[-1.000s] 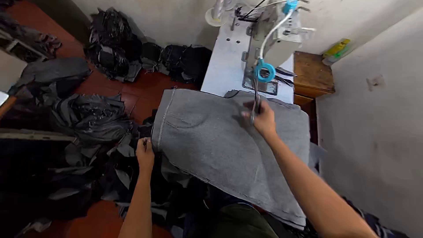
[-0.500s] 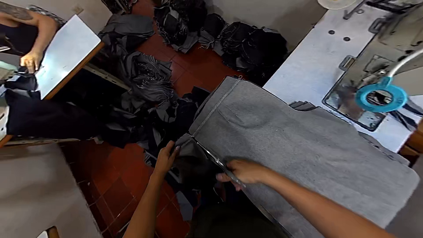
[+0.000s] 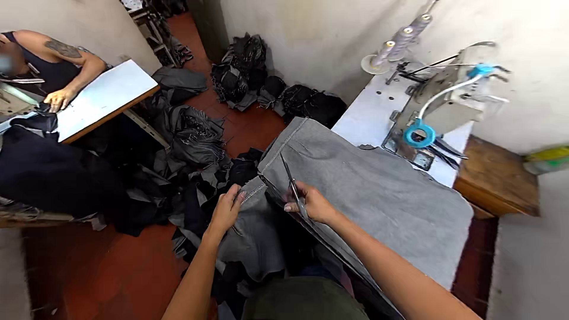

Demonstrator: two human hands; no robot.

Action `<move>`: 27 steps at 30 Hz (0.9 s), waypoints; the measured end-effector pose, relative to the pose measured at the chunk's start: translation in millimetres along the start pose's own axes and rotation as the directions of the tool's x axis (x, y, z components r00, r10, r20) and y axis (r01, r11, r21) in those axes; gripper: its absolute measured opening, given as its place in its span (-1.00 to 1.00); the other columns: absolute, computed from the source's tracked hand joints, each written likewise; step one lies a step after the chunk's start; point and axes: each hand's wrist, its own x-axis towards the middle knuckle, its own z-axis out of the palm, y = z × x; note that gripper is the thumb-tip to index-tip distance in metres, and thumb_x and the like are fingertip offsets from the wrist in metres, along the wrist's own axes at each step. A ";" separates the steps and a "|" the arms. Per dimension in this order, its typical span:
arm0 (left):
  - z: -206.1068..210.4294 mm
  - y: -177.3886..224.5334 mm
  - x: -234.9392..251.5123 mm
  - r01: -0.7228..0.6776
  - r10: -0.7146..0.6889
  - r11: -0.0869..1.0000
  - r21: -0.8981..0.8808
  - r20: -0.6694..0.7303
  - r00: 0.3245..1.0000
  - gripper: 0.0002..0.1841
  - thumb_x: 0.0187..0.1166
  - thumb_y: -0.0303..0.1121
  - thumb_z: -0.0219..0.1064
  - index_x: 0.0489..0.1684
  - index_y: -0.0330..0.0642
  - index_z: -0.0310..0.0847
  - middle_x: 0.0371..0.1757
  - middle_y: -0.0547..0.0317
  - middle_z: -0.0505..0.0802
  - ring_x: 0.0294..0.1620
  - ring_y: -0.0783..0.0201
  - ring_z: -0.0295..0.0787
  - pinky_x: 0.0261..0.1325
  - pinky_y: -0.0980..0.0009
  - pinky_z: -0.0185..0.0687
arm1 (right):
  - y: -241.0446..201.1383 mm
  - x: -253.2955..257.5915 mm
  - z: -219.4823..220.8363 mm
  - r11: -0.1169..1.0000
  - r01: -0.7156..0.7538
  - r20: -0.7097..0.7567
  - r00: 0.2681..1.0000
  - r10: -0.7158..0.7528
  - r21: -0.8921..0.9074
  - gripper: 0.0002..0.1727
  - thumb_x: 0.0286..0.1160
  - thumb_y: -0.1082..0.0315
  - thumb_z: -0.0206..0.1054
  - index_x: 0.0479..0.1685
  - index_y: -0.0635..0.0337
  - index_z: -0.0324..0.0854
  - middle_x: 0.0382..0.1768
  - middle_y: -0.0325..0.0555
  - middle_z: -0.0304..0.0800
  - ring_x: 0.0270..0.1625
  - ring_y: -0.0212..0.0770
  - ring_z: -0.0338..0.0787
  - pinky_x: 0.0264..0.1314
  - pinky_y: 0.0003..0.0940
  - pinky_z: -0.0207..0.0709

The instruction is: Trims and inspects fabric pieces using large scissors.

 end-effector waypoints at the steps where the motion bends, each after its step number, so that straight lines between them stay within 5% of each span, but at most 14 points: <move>1: -2.5 10.9 -8.3 -0.060 0.060 0.998 -0.019 0.000 0.998 -0.63 0.78 -0.17 0.08 -0.06 -0.33 0.69 -0.41 0.02 0.77 -0.34 0.16 0.74 -0.11 0.07 0.66 | -8.2 -7.8 5.5 0.999 0.020 -0.021 1.000 -0.020 -0.037 -0.08 0.00 -0.21 0.71 0.37 0.16 0.55 0.23 -0.14 0.80 0.31 -0.23 0.73 0.46 -0.12 0.56; 3: -4.0 33.2 -27.7 -0.216 0.215 0.975 -0.058 -0.024 0.976 -0.65 0.76 -0.16 0.10 -0.15 -0.25 0.68 -0.51 0.19 0.72 -0.46 0.35 0.67 -0.26 0.28 0.63 | -26.3 -23.1 30.8 0.999 0.004 -0.083 0.997 -0.007 -0.035 0.03 -0.08 -0.09 0.79 0.51 0.16 0.44 0.34 -0.08 0.72 0.37 -0.18 0.69 0.49 -0.09 0.54; 6: -9.2 60.6 -57.3 -0.366 0.366 0.896 -0.252 -0.049 0.929 -0.71 0.73 -0.15 0.20 -0.21 -0.17 0.70 -0.49 0.38 0.73 -0.47 0.59 0.64 -0.29 0.55 0.63 | -56.1 -55.8 81.7 0.982 0.055 -0.296 0.955 0.001 0.180 -0.50 0.01 0.44 0.63 0.02 0.26 0.58 -0.37 -0.10 0.70 -0.39 -0.26 0.67 -0.32 -0.24 0.60; 8: -20.5 61.0 -76.1 -0.288 0.333 0.863 -0.415 0.037 0.942 -0.65 0.77 -0.17 0.07 -0.08 -0.22 0.73 -0.33 0.34 0.81 -0.33 0.57 0.71 -0.15 0.51 0.70 | -92.8 -97.9 94.8 0.944 0.118 -0.363 0.932 0.002 0.309 -0.62 -0.05 0.57 0.51 -0.13 0.17 0.62 -0.53 -0.21 0.63 -0.60 -0.39 0.54 -0.59 -0.44 0.43; 10: -24.9 34.6 -86.8 -0.131 0.272 0.864 -0.486 0.231 0.934 -0.40 0.86 -0.02 -0.31 0.13 -0.22 0.67 -0.07 0.21 0.88 -0.06 0.38 0.81 0.12 0.33 0.74 | -131.9 -149.3 87.9 0.934 0.215 -0.375 0.922 -0.097 0.285 -0.64 -0.13 0.45 0.52 -0.21 0.08 0.65 -0.57 -0.29 0.62 -0.64 -0.47 0.50 -0.67 -0.55 0.36; 12: -10.8 -3.0 -93.1 -0.012 0.227 0.884 -0.468 0.406 0.885 -0.22 0.84 0.12 -0.48 0.31 -0.25 0.65 0.23 0.08 0.85 0.31 0.25 0.75 0.49 0.17 0.59 | -165.6 -196.8 68.0 0.925 0.337 -0.368 0.894 -0.256 0.174 -0.65 -0.09 0.24 0.63 -0.25 -0.03 0.66 -0.55 -0.46 0.64 -0.61 -0.59 0.53 -0.64 -0.67 0.40; 14: 9.1 -21.5 -106.5 0.080 0.132 0.932 -0.354 0.535 0.834 -0.20 0.85 0.11 -0.50 0.39 -0.21 0.67 0.38 0.06 0.80 0.47 0.21 0.65 0.62 0.09 0.43 | -199.2 -239.7 48.1 0.916 0.400 -0.369 0.855 -0.363 0.026 -0.67 -0.03 0.18 0.65 -0.25 -0.14 0.67 -0.48 -0.59 0.69 -0.51 -0.69 0.59 -0.53 -0.76 0.48; 18: 25.5 -30.4 -132.1 -0.008 0.122 0.968 -0.250 0.442 0.889 -0.25 0.83 0.07 -0.36 0.16 -0.28 0.77 0.14 -0.07 0.87 0.31 0.16 0.75 0.53 0.08 0.50 | -233.9 -299.6 21.4 0.879 0.332 -0.513 0.717 -0.471 -0.342 -0.66 -0.05 0.24 0.60 -0.22 -0.13 0.63 -0.40 -0.62 0.70 -0.42 -0.69 0.64 -0.40 -0.73 0.57; 23: 0.6 -46.5 -147.1 -0.144 0.136 0.989 -0.017 0.449 0.883 -0.43 0.70 0.11 0.13 0.00 -0.28 0.81 -0.05 -0.13 0.90 0.11 -0.03 0.84 0.34 -0.16 0.60 | -221.2 -355.1 5.6 0.869 0.169 -0.772 0.404 -0.491 -0.465 -0.57 -0.14 0.47 0.51 -0.18 -0.09 0.54 -0.36 -0.64 0.72 -0.37 -0.71 0.68 -0.34 -0.74 0.62; 25: -21.6 -27.3 -149.1 -0.288 0.286 0.957 -0.034 0.262 0.922 -0.56 0.70 -0.05 0.21 -0.04 -0.29 0.84 -0.10 -0.09 0.92 0.05 0.02 0.88 0.29 -0.14 0.66 | -201.1 -375.0 6.2 0.866 0.159 -0.823 0.269 -0.499 -0.474 -0.53 -0.12 0.44 0.55 -0.12 -0.10 0.53 -0.30 -0.67 0.72 -0.31 -0.72 0.71 -0.26 -0.73 0.66; 27: -51.9 1.0 -151.5 -0.491 0.489 0.871 -0.029 -0.063 0.870 -0.67 0.66 -0.23 0.22 -0.10 -0.29 0.86 -0.13 -0.01 0.91 -0.02 0.18 0.87 0.21 0.08 0.74 | -178.1 -400.4 12.8 0.843 0.154 -0.837 0.118 -0.534 -0.516 -0.50 -0.02 0.36 0.61 0.00 -0.11 0.55 -0.19 -0.70 0.72 -0.18 -0.70 0.73 -0.10 -0.68 0.70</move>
